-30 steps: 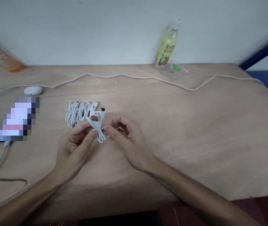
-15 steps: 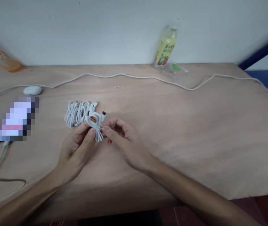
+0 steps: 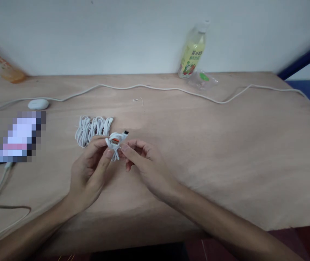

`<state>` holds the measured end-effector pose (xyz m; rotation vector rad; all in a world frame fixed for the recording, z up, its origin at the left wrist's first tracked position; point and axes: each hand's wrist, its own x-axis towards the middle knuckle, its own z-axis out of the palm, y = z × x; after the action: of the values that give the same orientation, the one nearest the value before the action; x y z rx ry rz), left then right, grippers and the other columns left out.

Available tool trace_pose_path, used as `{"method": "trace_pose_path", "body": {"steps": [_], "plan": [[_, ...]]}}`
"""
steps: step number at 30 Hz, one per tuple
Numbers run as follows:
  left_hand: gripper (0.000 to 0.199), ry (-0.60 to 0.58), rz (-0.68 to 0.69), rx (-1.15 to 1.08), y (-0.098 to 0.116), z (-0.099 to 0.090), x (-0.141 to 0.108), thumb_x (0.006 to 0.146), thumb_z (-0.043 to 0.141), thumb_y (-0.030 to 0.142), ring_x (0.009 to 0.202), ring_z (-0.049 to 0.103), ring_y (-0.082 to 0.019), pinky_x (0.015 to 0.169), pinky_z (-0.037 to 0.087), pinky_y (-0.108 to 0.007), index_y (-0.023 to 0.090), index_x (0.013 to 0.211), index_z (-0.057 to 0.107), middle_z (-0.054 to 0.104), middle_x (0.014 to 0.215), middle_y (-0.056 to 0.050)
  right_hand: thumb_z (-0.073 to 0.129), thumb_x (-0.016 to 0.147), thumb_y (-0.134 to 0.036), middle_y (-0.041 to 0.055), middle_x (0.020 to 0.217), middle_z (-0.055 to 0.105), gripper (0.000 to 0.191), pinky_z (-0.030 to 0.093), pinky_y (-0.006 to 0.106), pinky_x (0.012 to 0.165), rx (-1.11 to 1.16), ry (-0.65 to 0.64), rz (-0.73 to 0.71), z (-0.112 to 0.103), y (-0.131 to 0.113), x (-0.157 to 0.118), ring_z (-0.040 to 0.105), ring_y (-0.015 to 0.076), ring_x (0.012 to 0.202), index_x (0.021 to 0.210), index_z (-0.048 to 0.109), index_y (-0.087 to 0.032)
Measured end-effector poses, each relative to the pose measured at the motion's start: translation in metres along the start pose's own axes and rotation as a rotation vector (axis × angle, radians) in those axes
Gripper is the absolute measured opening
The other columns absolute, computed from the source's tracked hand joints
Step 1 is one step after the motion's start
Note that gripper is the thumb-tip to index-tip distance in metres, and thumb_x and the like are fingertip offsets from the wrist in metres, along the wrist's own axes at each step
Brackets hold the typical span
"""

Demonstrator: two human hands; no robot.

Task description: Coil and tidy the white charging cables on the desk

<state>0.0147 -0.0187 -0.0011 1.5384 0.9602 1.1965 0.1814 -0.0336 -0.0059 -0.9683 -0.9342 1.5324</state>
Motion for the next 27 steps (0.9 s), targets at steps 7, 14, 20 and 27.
{"method": "trace_pose_path", "body": {"steps": [7,14,20,27], "plan": [[0.021,-0.022,0.270,0.208,-0.016,-0.005,0.003,0.108,0.059,0.015,0.103,0.066,-0.020,0.090,0.055,-0.032,0.026,0.121,0.073,0.067,0.111,-0.005,0.084,0.089,-0.042,0.0023,0.088,0.073,0.020,0.049,0.026,0.063,0.121,0.013,0.086,-0.003,-0.008,0.002,0.058,0.0135,0.073,0.087,0.081,-0.022],[0.027,-0.037,0.355,0.320,-0.019,-0.008,0.005,0.107,0.060,0.009,0.106,0.066,-0.016,0.090,0.056,-0.029,0.025,0.125,0.071,0.067,0.115,-0.004,0.085,0.085,-0.037,0.0000,0.079,0.068,0.015,0.050,0.027,0.064,0.015,-0.008,0.043,-0.009,-0.014,0.006,0.058,0.0143,0.073,0.081,0.081,-0.023],[0.027,-0.022,0.392,0.363,-0.017,-0.008,0.007,0.106,0.062,0.008,0.104,0.068,-0.016,0.090,0.057,-0.028,0.024,0.125,0.073,0.069,0.112,-0.003,0.086,0.082,-0.032,-0.0010,0.079,0.068,0.011,0.050,0.025,0.063,-0.011,-0.016,0.024,-0.012,-0.014,0.009,0.057,0.0130,0.071,0.079,0.080,-0.023],[0.021,-0.015,0.384,0.411,-0.014,-0.010,0.007,0.104,0.069,0.012,0.099,0.071,-0.015,0.090,0.059,-0.027,0.024,0.120,0.077,0.074,0.110,-0.004,0.088,0.082,-0.036,0.0003,0.081,0.071,0.015,0.049,0.025,0.060,0.027,-0.023,0.063,-0.015,-0.014,0.010,0.057,0.0127,0.068,0.081,0.081,-0.023]]}}
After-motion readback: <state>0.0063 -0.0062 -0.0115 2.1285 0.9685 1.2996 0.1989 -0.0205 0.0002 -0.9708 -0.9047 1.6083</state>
